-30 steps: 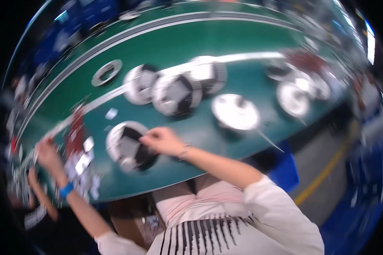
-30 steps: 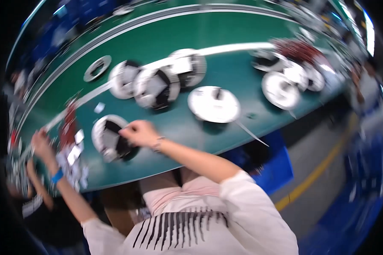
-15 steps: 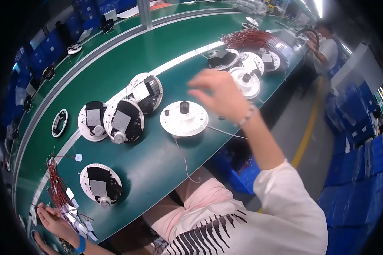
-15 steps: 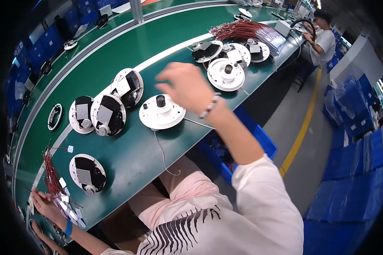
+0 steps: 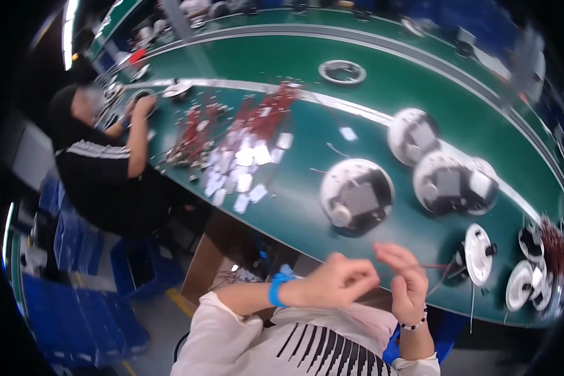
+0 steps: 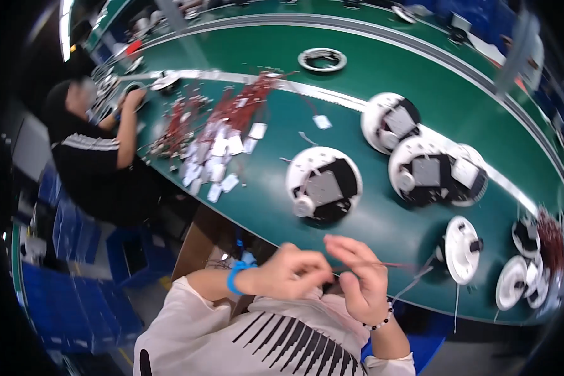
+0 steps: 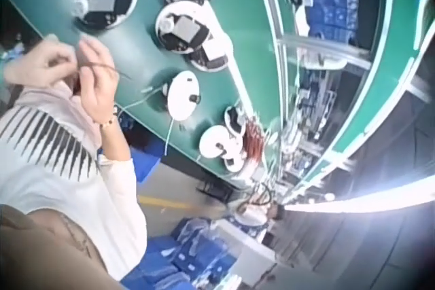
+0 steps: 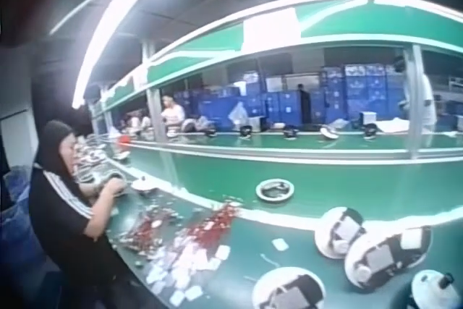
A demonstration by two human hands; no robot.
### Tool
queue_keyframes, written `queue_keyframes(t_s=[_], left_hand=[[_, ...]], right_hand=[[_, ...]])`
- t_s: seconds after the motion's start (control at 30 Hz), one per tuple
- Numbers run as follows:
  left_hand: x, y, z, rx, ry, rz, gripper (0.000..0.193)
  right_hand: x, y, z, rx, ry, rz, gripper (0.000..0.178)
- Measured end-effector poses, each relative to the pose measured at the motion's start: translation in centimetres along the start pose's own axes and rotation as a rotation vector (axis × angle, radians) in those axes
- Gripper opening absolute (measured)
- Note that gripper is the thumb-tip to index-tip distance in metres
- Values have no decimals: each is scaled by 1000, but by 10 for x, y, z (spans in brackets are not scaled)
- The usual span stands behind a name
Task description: Assembling electronic modules into circular plastic housings on a factory production line.
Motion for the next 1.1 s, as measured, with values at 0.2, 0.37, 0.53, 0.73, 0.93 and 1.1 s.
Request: queue_keyframes(t_s=[0.2,0.37,0.53,0.73,0.93,1.1], left_hand=[[9,-126,3,222,278,563,13],[-34,-397,-17,1025,-225,1294,19],[-98,-451,19,820,-305,1460,35],[-136,-477,35,822,-459,1398,23],[-90,-490,25,975,-185,1244,6],[-50,-528,-6,1236,-48,717,10]], right_hand=[[16,0,-10,209,20,460,37],[36,-38,-47,362,156,431,37],[35,-55,-68,424,168,280,33],[30,-65,-71,509,194,175,33],[29,-64,-66,531,201,241,35],[34,-47,-44,392,164,249,33]])
Point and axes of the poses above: each hand's wrist, its own z-axis towards the middle knuckle, its own y-axis out of the palm, x = y × z, the point moved 9 cm from there along z, towards the middle knuckle
